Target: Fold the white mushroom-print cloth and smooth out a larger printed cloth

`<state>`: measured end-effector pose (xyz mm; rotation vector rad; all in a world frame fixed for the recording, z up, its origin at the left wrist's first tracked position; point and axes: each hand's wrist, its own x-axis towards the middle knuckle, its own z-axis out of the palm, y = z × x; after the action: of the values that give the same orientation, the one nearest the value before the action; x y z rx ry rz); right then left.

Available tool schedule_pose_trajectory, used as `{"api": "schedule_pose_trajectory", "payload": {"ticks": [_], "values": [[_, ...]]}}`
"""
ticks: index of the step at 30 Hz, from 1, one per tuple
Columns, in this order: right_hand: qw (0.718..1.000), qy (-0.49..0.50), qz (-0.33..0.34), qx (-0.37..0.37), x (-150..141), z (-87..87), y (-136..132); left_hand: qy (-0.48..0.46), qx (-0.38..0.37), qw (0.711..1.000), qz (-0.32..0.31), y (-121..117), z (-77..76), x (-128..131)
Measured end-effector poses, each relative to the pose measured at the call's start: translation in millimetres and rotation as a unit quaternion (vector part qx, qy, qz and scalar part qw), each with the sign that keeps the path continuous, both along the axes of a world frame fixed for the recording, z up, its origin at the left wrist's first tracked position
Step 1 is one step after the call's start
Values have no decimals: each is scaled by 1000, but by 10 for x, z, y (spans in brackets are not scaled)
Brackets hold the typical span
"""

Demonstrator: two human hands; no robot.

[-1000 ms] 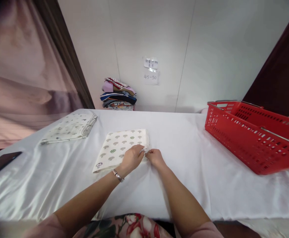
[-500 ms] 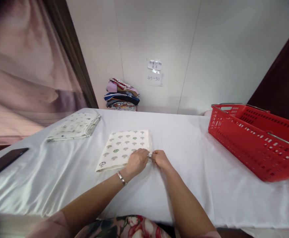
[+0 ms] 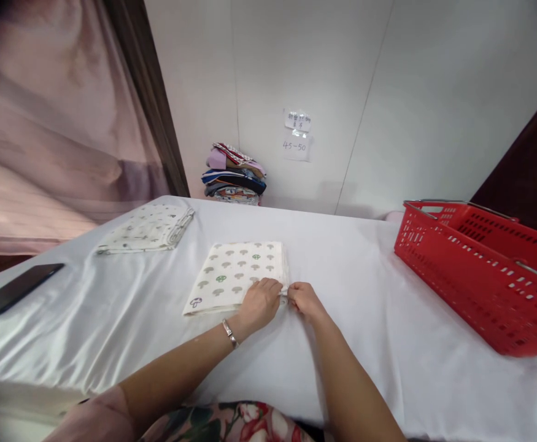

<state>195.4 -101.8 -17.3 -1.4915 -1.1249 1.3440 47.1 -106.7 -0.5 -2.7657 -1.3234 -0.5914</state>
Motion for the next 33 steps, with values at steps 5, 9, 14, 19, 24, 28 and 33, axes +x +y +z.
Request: {"api": "schedule_pose_trajectory", "payload": {"ticks": [5,9,14,19,24,28,33], "values": [[1000,2,10,1,15,-32,11,5,0,1000,-3,20,31,-26],[1000,6,19,-1,31,-38,11,11,11,1000,1,52,49,-35],[1000,6,22,-2,37,-81,15,10,15,1000,-17,42,1,-28],[1000,-7,26,-15,39,-157,44,23,30,999,-15,11,-96,-11],[988,-102,-74,85,41,-56,33,28,22,999,-21,10,-69,-24],[921,-207,-121,305,-70,44,-70,21,4,1000,-19,17,-65,-16],[911,-216,50,347,-244,-21,-150,-47,1,999,-16,35,-128,-44]]}}
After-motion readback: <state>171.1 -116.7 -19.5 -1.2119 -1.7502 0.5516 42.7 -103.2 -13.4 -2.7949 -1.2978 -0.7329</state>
